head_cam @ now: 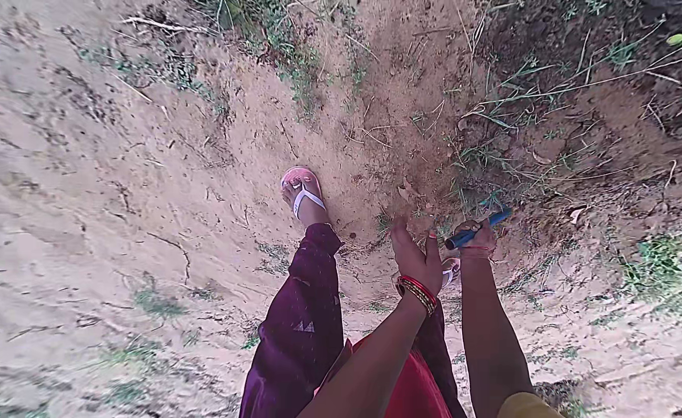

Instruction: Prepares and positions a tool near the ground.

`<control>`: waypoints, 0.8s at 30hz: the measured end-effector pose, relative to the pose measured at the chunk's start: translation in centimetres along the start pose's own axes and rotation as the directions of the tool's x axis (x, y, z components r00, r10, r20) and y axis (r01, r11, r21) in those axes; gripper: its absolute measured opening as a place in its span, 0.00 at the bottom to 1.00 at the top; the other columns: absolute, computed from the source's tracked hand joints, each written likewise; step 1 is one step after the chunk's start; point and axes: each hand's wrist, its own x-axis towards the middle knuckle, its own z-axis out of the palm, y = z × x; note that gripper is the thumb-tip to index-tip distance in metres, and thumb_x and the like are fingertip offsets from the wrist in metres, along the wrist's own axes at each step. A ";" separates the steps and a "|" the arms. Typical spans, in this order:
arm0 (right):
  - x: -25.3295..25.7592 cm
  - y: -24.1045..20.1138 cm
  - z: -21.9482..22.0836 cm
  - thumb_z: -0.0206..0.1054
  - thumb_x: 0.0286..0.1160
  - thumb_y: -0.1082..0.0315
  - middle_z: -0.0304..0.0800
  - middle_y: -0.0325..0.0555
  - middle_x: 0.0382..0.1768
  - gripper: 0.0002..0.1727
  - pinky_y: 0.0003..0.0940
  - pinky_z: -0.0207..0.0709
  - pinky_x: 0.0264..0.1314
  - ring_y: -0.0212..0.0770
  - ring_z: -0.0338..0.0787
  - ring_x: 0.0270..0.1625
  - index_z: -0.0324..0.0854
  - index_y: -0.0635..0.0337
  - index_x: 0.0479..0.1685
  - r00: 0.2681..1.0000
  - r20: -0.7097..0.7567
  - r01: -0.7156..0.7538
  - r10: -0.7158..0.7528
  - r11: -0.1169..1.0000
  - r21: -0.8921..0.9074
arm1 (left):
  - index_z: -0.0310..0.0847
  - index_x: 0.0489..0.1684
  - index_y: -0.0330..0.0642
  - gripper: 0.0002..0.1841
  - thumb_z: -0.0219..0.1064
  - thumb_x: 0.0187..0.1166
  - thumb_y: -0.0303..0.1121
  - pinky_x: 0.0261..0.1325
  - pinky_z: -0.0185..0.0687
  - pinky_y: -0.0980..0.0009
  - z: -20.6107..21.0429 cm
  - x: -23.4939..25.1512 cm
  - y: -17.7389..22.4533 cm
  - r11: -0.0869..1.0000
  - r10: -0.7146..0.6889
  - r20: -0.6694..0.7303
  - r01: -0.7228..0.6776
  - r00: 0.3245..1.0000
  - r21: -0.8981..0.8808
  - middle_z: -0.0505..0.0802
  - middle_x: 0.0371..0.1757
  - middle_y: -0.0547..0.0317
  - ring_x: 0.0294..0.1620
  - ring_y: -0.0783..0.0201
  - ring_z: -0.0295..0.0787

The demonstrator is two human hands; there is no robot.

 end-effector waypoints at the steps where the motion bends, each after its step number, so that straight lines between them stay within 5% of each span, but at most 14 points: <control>1: -1.2 -0.4 0.7 0.29 0.97 0.47 0.60 0.28 0.04 0.30 0.18 0.62 0.10 0.26 0.63 0.05 0.61 0.45 0.20 1.000 0.007 0.010 -0.010 0.999 0.037 | 0.52 0.87 0.24 0.34 0.61 0.84 0.30 0.85 0.62 0.47 0.1 -0.1 0.0 1.000 0.007 -0.004 -0.007 1.000 -0.003 0.59 0.89 0.25 0.89 0.37 0.59; 4: -3.1 -1.6 1.7 0.27 0.96 0.46 0.64 0.27 0.02 0.36 0.18 0.62 0.10 0.25 0.65 0.04 0.62 0.44 0.12 0.994 0.079 0.060 -0.073 0.986 0.158 | 0.53 0.87 0.22 0.34 0.61 0.84 0.30 0.86 0.60 0.48 0.3 0.0 0.2 1.000 0.024 -0.002 -0.024 1.000 0.011 0.60 0.89 0.24 0.89 0.37 0.59; 10: -1.7 -3.3 6.4 0.33 0.96 0.49 0.63 0.27 0.09 0.25 0.18 0.67 0.15 0.25 0.66 0.09 0.64 0.46 0.27 0.997 0.009 0.078 -0.081 0.977 0.200 | 0.54 0.86 0.21 0.33 0.60 0.84 0.31 0.86 0.61 0.49 0.8 -0.2 1.1 0.998 0.045 0.034 -0.046 0.998 0.032 0.58 0.89 0.23 0.90 0.36 0.57; 14: -4.4 -5.8 6.5 0.34 0.95 0.56 0.70 0.30 0.06 0.30 0.16 0.68 0.15 0.25 0.70 0.08 0.67 0.49 0.16 0.993 0.097 0.022 -0.067 0.911 0.412 | 0.55 0.86 0.21 0.33 0.59 0.85 0.30 0.86 0.61 0.49 1.2 -0.3 2.2 0.998 0.038 0.055 -0.041 0.998 0.052 0.58 0.89 0.23 0.90 0.36 0.57; 17: -6.1 -8.0 7.0 0.35 0.95 0.53 0.73 0.30 0.09 0.31 0.14 0.69 0.17 0.23 0.72 0.10 0.70 0.51 0.18 0.978 0.194 -0.045 -0.073 0.840 0.541 | 0.54 0.87 0.23 0.33 0.59 0.85 0.30 0.87 0.61 0.51 1.4 -0.5 3.0 0.998 0.034 0.077 -0.038 0.996 0.045 0.57 0.90 0.24 0.90 0.37 0.56; 19: -7.3 -9.4 8.6 0.34 0.96 0.52 0.71 0.28 0.08 0.31 0.14 0.68 0.16 0.22 0.71 0.10 0.69 0.49 0.20 0.964 0.249 -0.035 -0.091 0.887 0.461 | 0.55 0.87 0.23 0.32 0.59 0.85 0.30 0.86 0.61 0.51 1.5 -0.5 3.2 0.998 0.044 0.077 -0.047 0.996 0.038 0.57 0.90 0.24 0.90 0.37 0.57; 24: -9.5 -10.6 10.3 0.32 0.97 0.50 0.64 0.26 0.04 0.31 0.18 0.64 0.10 0.24 0.66 0.05 0.64 0.44 0.17 0.944 0.229 0.251 -0.237 0.968 -0.030 | 0.54 0.86 0.21 0.33 0.59 0.84 0.29 0.84 0.65 0.49 1.7 -0.4 3.1 0.998 0.070 0.077 -0.069 0.995 -0.012 0.59 0.89 0.23 0.89 0.36 0.59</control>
